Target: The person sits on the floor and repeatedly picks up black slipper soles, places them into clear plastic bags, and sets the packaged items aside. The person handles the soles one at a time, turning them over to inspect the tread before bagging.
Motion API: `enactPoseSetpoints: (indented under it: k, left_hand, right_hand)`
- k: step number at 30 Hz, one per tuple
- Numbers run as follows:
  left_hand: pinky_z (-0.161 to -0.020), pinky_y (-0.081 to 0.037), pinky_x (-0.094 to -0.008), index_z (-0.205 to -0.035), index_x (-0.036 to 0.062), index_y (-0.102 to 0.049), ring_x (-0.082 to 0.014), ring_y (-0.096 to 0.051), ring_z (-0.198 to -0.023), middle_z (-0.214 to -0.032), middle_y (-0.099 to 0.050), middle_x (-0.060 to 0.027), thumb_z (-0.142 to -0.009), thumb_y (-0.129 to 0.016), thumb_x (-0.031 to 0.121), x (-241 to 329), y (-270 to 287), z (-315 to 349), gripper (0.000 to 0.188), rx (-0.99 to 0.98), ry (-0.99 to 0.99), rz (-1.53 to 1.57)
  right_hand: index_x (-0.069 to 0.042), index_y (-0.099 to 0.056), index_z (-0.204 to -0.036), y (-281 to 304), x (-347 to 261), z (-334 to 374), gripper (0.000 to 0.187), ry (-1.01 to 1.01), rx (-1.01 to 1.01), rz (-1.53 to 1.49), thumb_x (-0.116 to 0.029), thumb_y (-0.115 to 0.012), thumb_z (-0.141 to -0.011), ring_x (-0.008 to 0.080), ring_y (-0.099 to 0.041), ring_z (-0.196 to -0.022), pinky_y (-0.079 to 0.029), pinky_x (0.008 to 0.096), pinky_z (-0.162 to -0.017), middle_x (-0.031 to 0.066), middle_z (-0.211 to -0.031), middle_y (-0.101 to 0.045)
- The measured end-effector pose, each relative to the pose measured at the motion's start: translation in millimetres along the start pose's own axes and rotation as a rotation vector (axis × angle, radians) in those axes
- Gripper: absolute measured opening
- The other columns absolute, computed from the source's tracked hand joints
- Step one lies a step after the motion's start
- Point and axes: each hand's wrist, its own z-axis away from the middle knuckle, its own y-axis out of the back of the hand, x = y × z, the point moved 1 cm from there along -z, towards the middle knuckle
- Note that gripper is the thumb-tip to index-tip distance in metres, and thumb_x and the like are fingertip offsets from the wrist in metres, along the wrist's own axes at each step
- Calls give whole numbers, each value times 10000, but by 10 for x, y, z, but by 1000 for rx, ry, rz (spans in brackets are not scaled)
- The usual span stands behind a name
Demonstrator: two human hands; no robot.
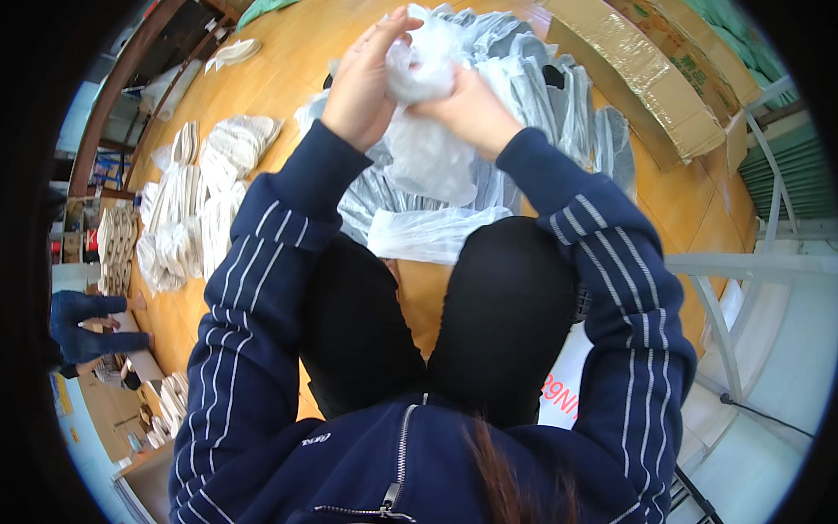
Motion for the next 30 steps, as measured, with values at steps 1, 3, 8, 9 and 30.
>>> enactPoseSetpoints:
  k: [1,3,8,9,30]
  left_hand:
    - [-1008,-382,-328,-1369,52,-415,-185,-477,-1192,-1317,-507,-100,-930,-631,335,49,-11,-22,564,-75,-114,60]
    - [-1012,-384,-333,-1376,57,-412,-184,-494,-1182,-1315,-518,-93,-940,-609,375,-53,235,-107,575,10,-184,-374]
    - [-981,-430,-359,-1402,80,-395,-184,-535,-1143,-1285,-537,-113,-957,-576,409,-2,242,172,582,-318,446,582]
    - [-974,-445,-362,-1395,49,-416,-192,-548,-1137,-1277,-550,-124,-965,-552,409,-50,231,168,577,-200,336,493]
    - [-959,-472,-397,-1328,95,-501,-258,-542,-1132,-1375,-483,-140,-993,-375,508,-588,286,474,546,-252,437,-147]
  right_hand:
    - [-1,-602,-1149,91,-15,-96,383,46,6,-29,-62,-718,-790,140,-647,-942,-511,302,-830,61,-1058,-678]
    - [-1,-610,-1128,187,-159,-202,338,134,17,-51,-78,-692,-810,185,-676,-907,-529,326,-799,90,-1041,-689]
    - [10,-507,-1204,44,-406,-520,443,538,197,488,-36,-607,-775,263,-550,-1127,-424,371,-974,166,-1175,-575]
    - [17,-484,-1234,11,-310,-537,493,508,185,548,-63,-630,-770,292,-533,-1156,-412,383,-994,187,-1207,-555]
    - [-4,-638,-1100,825,-567,-53,333,474,143,797,-74,-653,-775,299,-652,-978,-496,355,-853,175,-1005,-681]
